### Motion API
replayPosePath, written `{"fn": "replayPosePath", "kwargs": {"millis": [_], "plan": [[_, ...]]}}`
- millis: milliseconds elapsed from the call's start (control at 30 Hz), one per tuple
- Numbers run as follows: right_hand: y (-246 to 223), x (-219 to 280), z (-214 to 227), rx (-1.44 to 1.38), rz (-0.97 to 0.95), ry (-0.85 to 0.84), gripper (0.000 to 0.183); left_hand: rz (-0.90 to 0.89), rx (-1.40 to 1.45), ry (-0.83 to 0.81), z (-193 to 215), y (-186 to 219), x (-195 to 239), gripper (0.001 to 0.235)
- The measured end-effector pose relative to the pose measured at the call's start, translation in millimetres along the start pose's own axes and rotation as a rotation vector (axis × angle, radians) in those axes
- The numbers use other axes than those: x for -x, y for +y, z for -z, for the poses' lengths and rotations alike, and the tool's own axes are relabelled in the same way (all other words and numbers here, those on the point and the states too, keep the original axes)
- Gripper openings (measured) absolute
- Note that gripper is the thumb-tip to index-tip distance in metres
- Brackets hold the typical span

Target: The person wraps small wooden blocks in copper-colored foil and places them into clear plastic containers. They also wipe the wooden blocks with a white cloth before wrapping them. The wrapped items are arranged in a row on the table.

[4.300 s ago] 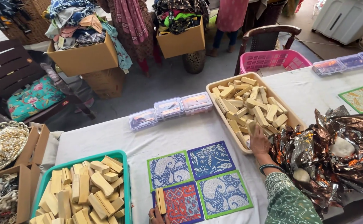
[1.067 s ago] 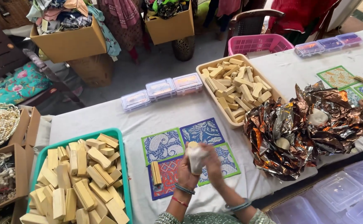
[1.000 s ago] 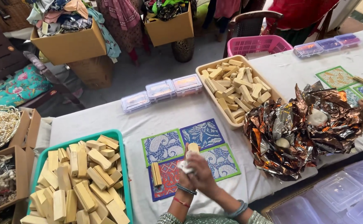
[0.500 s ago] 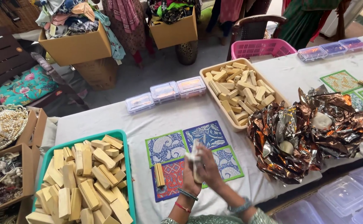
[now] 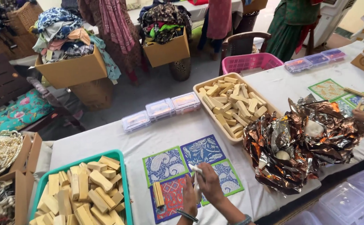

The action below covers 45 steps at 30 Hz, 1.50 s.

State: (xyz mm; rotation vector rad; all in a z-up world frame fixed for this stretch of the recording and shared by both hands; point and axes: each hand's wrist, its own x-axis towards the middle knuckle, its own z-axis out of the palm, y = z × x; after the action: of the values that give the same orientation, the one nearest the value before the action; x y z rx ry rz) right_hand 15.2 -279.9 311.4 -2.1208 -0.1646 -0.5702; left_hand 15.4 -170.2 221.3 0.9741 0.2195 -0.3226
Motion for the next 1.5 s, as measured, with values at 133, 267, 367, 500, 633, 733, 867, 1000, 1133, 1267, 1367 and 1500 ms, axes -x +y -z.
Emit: {"fn": "replayPosePath", "kwargs": {"millis": [133,267,367,500,633,733,867,1000,1133,1267,1367,1500], "plan": [[26.4,-11.6,-4.2,-0.01,-0.211,0.018,0.013,0.142,0.158,0.01,-21.0,20.0,27.7,0.069],[1.5,-21.1,7.6,-0.239,-0.545,0.106,0.017,0.39,0.558,-0.059,-6.0,0.9,17.7,0.048],[13.6,-11.6,0.0,-0.207,-0.455,0.115,0.021,0.47,0.688,-0.14,21.1,-31.4,-8.4,0.035],[-0.8,3.1,-5.0,-0.202,0.067,-0.022,0.027,0.384,0.769,-0.03,14.6,-6.1,-3.7,0.038],[-27.8,30.1,-0.2,-0.075,0.368,-0.148,0.041,0.314,0.782,-0.107,12.8,19.0,6.0,0.057],[-29.5,44.1,4.6,-0.104,0.352,-0.156,0.033,0.275,0.735,-0.263,7.5,13.2,12.1,0.06],[-2.6,48.4,1.7,-0.104,0.403,-0.097,0.022,0.352,0.774,-0.284,15.4,-25.1,0.4,0.055],[-7.8,32.5,18.5,-0.219,0.285,-0.035,0.02,0.381,0.79,-0.221,42.5,-72.9,-26.2,0.038],[3.4,27.8,19.9,-0.296,-0.103,0.065,0.017,0.295,0.667,-0.12,35.9,-76.1,-25.0,0.028],[-14.5,25.7,29.9,-0.184,0.209,0.087,0.018,0.218,0.573,-0.196,-6.2,-21.9,2.0,0.038],[-21.4,25.0,35.3,0.08,0.3,-0.064,0.03,0.251,0.575,-0.152,-22.0,-2.5,11.3,0.053],[-19.7,5.2,33.1,0.09,0.263,-0.055,0.035,0.305,0.458,-0.061,-26.5,-1.1,11.8,0.058]]}}
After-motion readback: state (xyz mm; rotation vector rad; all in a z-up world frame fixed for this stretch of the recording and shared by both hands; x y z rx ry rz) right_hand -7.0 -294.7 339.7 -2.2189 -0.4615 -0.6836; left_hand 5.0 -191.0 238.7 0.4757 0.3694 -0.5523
